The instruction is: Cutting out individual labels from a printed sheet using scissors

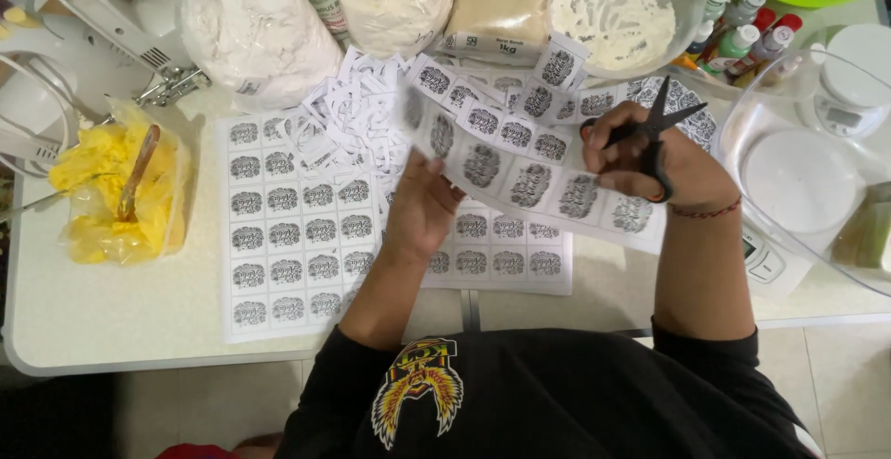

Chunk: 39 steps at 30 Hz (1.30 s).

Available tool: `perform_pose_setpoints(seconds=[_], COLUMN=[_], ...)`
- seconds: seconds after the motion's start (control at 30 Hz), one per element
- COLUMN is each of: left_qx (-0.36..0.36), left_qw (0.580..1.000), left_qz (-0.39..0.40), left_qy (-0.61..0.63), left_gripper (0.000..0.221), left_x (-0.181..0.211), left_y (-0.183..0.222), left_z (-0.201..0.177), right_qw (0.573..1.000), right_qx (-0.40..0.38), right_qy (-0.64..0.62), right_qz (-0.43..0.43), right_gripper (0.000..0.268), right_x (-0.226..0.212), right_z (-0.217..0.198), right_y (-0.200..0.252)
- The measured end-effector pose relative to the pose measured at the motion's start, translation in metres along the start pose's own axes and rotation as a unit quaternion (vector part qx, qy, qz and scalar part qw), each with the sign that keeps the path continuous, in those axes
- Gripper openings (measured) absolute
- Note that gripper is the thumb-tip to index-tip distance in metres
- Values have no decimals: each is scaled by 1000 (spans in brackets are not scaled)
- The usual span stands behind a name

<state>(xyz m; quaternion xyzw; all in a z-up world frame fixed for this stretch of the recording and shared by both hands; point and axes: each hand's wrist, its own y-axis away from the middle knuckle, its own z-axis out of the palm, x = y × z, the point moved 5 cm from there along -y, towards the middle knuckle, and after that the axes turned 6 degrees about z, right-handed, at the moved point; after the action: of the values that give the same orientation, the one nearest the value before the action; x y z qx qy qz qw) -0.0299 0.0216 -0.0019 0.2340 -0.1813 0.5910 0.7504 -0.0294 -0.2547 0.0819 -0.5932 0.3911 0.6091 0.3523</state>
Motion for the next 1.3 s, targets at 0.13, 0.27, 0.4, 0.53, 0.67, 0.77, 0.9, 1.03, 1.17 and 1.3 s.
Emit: perform_pose_setpoints(seconds=[0.13,0.27,0.4,0.53,0.67,0.77,0.9,1.03,1.17,1.3], left_qx=[62,104,9,41,79,79,32,46,41,17], left_qw=[997,943,880,893,923,929,927,934,919,888], left_qz=[6,-22,3,29,59,95,135,143,205,250], left_qy=[34,-315,-476,-447,-371,-348,-349,-324,-334,-385], left_gripper=[56,43,31,22,36,30,27,26,33,33], left_x=[18,40,34,31,27,28,17,2,-2,-3], left_y=[-9,0,-6,-15,-36,-40,-52,-52,-56,-47], left_z=[-25,-13,-21,-17,-16,-4,-6,-23,-36,-23], right_qw=[970,943,935,850,900,974,994,993,980,984], right_qx=[-57,-5,50,207,303,142,-29,-23,-29,8], right_qy=[219,291,338,483,281,161,80,78,133,139], right_qz=[88,158,92,22,-138,-76,71,90,145,107], right_gripper=[30,33,36,43,58,58,51,37,43,36], right_x=[-12,-22,-40,-71,-52,11,61,51,43,61], right_z=[-24,-41,-49,-30,-15,21,82,96,103,96], right_y=[8,11,9,9,21,-2,-30,-46,-61,-75])
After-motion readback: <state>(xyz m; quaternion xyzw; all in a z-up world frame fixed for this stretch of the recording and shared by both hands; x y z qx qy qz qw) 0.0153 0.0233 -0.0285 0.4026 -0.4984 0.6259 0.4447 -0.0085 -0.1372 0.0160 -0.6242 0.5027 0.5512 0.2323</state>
